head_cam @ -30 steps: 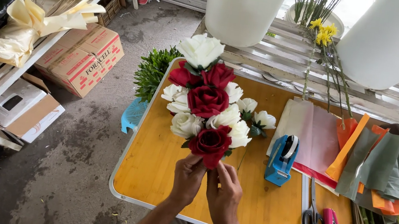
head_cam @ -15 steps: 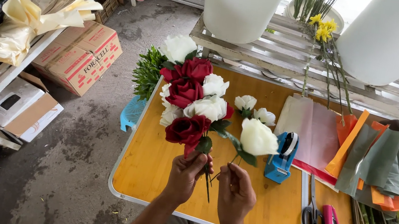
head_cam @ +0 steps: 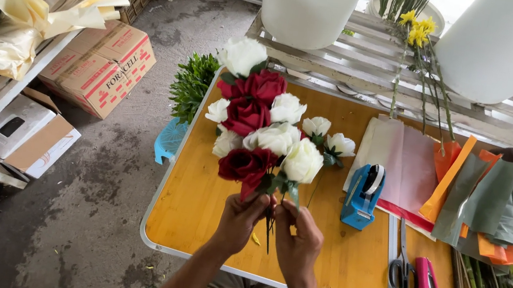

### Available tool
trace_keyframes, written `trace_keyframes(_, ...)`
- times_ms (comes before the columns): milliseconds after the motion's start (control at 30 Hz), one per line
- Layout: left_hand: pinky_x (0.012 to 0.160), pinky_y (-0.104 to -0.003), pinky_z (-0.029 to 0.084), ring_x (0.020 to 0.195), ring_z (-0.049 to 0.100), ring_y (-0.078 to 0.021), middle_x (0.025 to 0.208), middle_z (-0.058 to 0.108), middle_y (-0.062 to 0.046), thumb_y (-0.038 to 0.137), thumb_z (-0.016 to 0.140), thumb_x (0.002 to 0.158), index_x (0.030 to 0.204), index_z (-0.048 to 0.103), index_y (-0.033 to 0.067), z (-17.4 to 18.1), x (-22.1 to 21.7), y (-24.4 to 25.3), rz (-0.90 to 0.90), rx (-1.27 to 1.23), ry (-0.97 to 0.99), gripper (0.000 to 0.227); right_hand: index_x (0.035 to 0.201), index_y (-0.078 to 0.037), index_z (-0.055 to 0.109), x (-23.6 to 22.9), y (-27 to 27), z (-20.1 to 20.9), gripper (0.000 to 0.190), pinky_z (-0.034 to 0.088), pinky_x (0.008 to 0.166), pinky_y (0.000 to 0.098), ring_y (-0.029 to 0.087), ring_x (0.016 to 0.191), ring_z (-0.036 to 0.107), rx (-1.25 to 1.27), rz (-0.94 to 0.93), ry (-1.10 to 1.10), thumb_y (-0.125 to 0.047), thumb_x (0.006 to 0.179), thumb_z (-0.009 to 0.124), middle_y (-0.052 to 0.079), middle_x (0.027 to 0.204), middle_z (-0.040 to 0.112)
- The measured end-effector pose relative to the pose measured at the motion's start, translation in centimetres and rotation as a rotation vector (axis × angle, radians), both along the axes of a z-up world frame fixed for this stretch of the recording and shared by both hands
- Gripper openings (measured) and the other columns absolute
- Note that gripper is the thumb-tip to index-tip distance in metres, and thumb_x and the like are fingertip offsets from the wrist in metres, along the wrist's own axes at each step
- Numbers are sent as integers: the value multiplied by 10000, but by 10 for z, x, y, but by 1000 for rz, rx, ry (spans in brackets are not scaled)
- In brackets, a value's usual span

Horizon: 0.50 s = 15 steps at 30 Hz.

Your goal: The person arranges red and white artificial roses into a bouquet on a wooden table. They gather the stems, adjust the flower positions, and secure the arrangement using a blue tape dispenser and floral tape. The person also handles individual roses and greenery while assembling the bouquet.

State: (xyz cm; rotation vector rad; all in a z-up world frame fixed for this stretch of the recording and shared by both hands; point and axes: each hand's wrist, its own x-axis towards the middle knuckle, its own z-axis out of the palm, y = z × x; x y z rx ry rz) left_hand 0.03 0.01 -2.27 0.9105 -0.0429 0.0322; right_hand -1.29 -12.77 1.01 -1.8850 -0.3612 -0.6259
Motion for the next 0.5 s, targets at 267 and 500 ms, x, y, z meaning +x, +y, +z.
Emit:
trace_keyframes(267, 757, -357, 616, 740, 675, -220, 837, 689, -150, 43, 629, 1003, 1045, 719, -79, 18, 34, 13, 101, 41, -23, 158, 1044, 55, 675, 20, -26, 12, 70, 578, 605, 274, 169, 667, 673, 225, -80, -133, 78, 999, 627, 127, 838, 698)
trace_keyframes(500, 795, -413, 650, 837, 694, -238, 932, 680, -198, 44, 651, 1022, 1177, 702, -92, 33, 35, 31, 191, 44, -160, 212, 1049, 144, 664, 24, -34, 7, 78, 587, 578, 305, 209, 645, 681, 302, -106, -169, 92, 992, 672, 220, 846, 693)
